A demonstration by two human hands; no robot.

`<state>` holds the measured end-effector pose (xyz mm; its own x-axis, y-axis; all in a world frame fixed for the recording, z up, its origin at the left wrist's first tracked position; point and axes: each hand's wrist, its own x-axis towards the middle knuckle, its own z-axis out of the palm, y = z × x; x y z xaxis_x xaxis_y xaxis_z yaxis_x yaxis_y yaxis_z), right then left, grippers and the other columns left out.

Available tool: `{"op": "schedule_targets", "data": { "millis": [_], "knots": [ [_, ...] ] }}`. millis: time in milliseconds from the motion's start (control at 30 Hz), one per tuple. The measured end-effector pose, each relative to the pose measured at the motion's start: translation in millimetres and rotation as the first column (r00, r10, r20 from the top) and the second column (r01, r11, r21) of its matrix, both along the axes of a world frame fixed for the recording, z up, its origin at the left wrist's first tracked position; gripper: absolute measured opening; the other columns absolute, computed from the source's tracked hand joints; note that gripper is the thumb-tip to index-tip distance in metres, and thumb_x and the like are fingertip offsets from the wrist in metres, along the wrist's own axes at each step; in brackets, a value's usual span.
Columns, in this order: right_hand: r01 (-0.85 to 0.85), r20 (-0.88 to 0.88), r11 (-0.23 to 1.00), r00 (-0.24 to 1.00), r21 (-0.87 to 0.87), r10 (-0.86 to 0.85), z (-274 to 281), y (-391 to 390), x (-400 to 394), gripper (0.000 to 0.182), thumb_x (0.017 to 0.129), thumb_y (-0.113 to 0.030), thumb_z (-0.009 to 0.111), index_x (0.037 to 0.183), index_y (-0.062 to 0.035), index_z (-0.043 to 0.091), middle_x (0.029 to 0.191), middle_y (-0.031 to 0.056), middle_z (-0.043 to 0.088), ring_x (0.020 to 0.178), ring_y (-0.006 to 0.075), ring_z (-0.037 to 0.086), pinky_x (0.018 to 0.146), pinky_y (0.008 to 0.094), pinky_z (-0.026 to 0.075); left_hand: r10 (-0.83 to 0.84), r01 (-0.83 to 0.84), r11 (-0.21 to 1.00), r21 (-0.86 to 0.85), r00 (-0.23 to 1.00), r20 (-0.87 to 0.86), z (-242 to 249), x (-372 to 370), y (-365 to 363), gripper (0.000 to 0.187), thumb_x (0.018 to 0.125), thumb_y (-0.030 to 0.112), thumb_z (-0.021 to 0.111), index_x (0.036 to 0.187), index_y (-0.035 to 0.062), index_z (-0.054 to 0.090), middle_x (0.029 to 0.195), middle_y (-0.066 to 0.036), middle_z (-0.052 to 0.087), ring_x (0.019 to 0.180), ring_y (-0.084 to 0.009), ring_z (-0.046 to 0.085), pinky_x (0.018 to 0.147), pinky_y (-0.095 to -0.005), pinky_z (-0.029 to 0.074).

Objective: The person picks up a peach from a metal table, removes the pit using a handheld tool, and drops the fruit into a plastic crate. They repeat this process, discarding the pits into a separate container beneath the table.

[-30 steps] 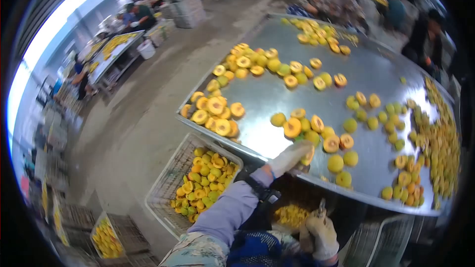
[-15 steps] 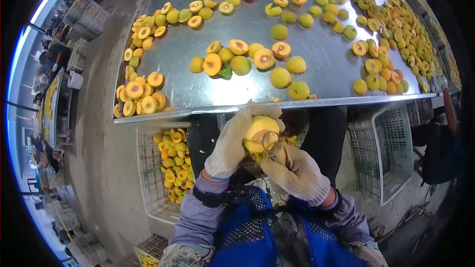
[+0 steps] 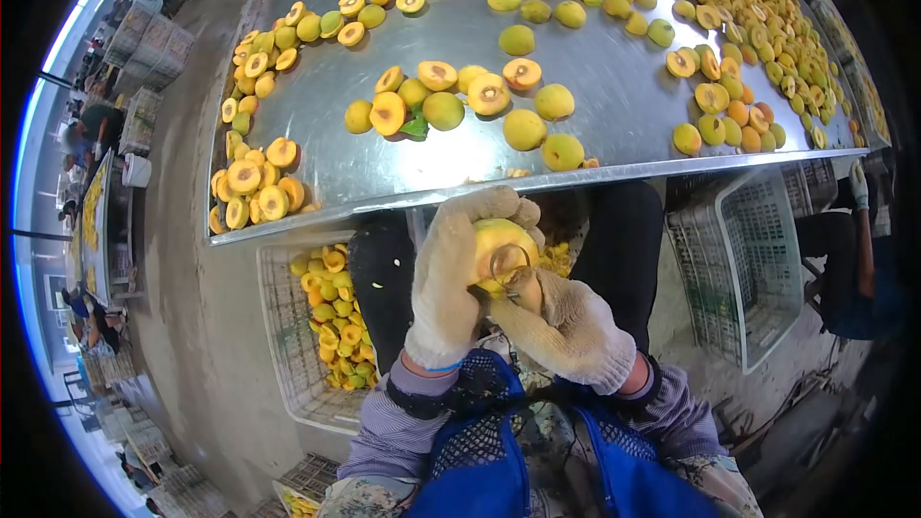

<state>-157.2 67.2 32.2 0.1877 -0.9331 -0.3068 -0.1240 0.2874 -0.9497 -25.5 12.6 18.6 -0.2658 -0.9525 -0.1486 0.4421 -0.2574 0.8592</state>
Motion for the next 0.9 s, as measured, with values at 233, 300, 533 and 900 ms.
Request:
{"op": "schedule_targets", "data": {
  "millis": [233,300,533,900],
  "knots": [
    [-0.212,0.409,0.948,0.907,0.237,0.1,2.7,3.0,-11.6,0.02,0.094,-0.022,0.056,0.083,-0.0045,0.058,0.06,0.0027,0.056,0.052,0.0105,0.054,0.05,0.0258,0.041,0.145,-0.01,0.871,-0.491,0.961,0.236,4.6,-6.3,-2.8,0.05,0.101,0.04,0.04,0.117,-0.0058,0.053,0.112,-0.021,0.062,0.094,-0.0271,0.063,0.083,-0.0363,0.051],
    [-0.205,0.481,0.946,0.875,0.253,0.061,10.1,1.3,-11.8,0.022,0.095,-0.021,0.055,0.083,-0.0036,0.057,0.06,0.0021,0.055,0.05,0.0098,0.053,0.047,0.0247,0.039,0.196,0.022,0.807,-0.591,0.933,0.302,8.8,-4.7,-4.9,0.048,0.101,0.038,0.04,0.115,-0.006,0.055,0.113,-0.02,0.062,0.094,-0.0264,0.063,0.082,-0.0354,0.051],
    [-0.355,0.645,0.887,0.759,0.296,0.089,-0.4,1.2,-24.1,0.025,0.095,-0.024,0.056,0.083,-0.0021,0.057,0.059,0.0018,0.053,0.041,0.0094,0.047,0.04,0.0248,0.038,0.128,0.262,0.752,-0.605,0.842,0.524,32.9,1.3,-18.0,0.018,0.09,0.011,0.057,0.101,-0.0024,0.063,0.101,-0.017,0.066,0.085,-0.026,0.067,0.074,-0.0325,0.053],
    [-0.49,0.9,0.767,0.347,0.415,-0.264,-18.7,17.2,-25.7,0.023,0.091,-0.023,0.064,0.099,-0.0033,0.057,0.077,0.0016,0.058,0.065,0.0081,0.056,0.055,0.0222,0.045,0.078,0.374,0.454,-0.809,0.887,0.454,31.3,-5.6,-31.5,0.017,0.086,0.017,0.063,0.092,0.0018,0.066,0.094,-0.013,0.068,0.08,-0.0239,0.067,0.073,-0.031,0.053]
  ]
}}
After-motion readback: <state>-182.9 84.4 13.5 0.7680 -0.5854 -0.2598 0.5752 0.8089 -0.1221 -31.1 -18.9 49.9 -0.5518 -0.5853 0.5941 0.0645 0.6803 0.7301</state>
